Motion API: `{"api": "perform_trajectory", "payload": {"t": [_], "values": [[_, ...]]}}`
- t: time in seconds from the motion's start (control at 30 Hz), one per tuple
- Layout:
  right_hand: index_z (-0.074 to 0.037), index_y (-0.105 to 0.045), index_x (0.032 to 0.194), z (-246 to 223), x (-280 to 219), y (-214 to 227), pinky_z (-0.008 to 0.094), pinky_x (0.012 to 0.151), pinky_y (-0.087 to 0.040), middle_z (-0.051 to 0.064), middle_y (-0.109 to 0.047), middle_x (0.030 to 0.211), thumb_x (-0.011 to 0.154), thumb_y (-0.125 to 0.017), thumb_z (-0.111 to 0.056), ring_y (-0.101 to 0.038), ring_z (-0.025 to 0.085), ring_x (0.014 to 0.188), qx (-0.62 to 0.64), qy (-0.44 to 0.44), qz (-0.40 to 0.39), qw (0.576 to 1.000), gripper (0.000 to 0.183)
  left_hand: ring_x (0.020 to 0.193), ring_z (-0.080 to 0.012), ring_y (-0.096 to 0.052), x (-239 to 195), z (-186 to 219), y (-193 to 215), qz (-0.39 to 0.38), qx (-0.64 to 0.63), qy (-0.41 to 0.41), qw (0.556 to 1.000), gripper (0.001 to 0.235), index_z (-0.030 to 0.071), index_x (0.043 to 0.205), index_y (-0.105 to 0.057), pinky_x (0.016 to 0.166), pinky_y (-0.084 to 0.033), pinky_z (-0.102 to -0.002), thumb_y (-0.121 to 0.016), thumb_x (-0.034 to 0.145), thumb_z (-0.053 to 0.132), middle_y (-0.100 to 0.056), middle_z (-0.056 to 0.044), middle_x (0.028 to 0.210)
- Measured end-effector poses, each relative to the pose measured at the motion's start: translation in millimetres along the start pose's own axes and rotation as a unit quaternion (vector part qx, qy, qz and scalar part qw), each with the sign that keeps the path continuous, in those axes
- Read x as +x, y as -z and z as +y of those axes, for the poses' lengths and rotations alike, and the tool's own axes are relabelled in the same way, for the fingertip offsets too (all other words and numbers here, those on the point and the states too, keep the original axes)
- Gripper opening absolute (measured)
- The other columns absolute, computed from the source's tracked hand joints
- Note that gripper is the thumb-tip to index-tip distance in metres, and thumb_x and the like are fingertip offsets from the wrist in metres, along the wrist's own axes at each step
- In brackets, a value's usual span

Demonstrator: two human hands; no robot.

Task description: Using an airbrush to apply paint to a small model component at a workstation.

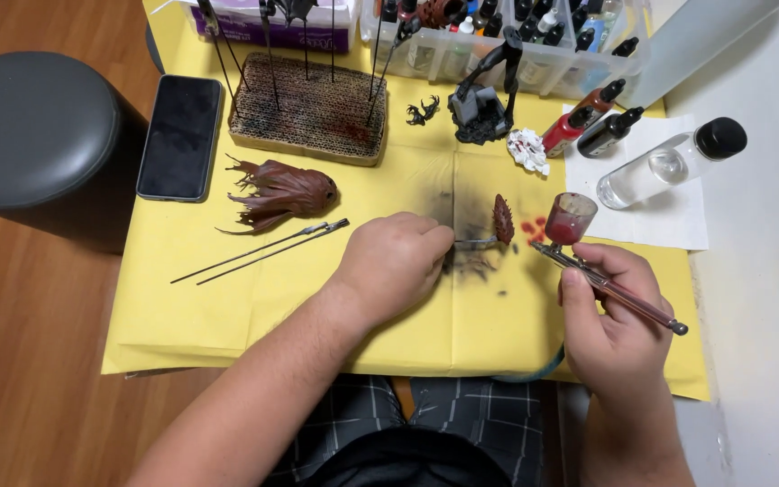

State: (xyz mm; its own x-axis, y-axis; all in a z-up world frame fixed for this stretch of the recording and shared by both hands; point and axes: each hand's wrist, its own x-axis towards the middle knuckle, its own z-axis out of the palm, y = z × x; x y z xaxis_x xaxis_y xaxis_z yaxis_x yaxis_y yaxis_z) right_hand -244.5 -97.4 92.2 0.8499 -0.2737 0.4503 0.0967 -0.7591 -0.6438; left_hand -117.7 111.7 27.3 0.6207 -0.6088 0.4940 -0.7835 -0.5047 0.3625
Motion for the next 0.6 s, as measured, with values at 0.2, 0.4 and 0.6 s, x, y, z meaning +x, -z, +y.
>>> {"api": "perform_trajectory", "payload": {"t": [0.2,0.4,0.6], "values": [[0.009,-0.064,0.120,4.9,-4.0,-4.3,0.031,0.081,-0.054,0.013,-0.069,0.084,0.102,-0.064,-0.001,-0.067,0.019,0.079,-0.004,0.027,-0.011,1.000,0.021,0.066,-0.0325,-0.059,0.2,-0.3,1.8,0.007,0.006,-0.002,1.000,0.004,0.011,0.075,-0.057,0.045,-0.043,-0.049,-0.060,0.078,0.010,-0.061,-0.004,0.070],[0.010,-0.065,0.120,13.1,-6.7,-6.9,0.032,0.080,-0.055,0.016,-0.071,0.095,0.101,-0.066,0.000,-0.069,0.022,0.084,-0.024,0.064,-0.014,0.998,0.021,0.065,-0.0322,-0.059,-0.4,0.5,0.9,0.026,0.011,-0.011,1.000,0.003,0.012,0.076,-0.060,0.044,-0.043,-0.048,-0.061,0.077,0.010,-0.060,-0.004,0.069],[0.010,-0.064,0.119,23.2,-9.4,-9.0,0.033,0.082,-0.056,0.019,-0.069,0.105,0.101,-0.069,-0.003,-0.070,0.026,0.091,-0.031,0.088,-0.005,0.996,0.022,0.065,-0.0327,-0.060,0.0,0.4,0.9,0.038,0.015,-0.019,0.999,0.002,0.012,0.077,-0.061,0.045,-0.044,-0.048,-0.062,0.077,0.011,-0.060,-0.004,0.069]]}}
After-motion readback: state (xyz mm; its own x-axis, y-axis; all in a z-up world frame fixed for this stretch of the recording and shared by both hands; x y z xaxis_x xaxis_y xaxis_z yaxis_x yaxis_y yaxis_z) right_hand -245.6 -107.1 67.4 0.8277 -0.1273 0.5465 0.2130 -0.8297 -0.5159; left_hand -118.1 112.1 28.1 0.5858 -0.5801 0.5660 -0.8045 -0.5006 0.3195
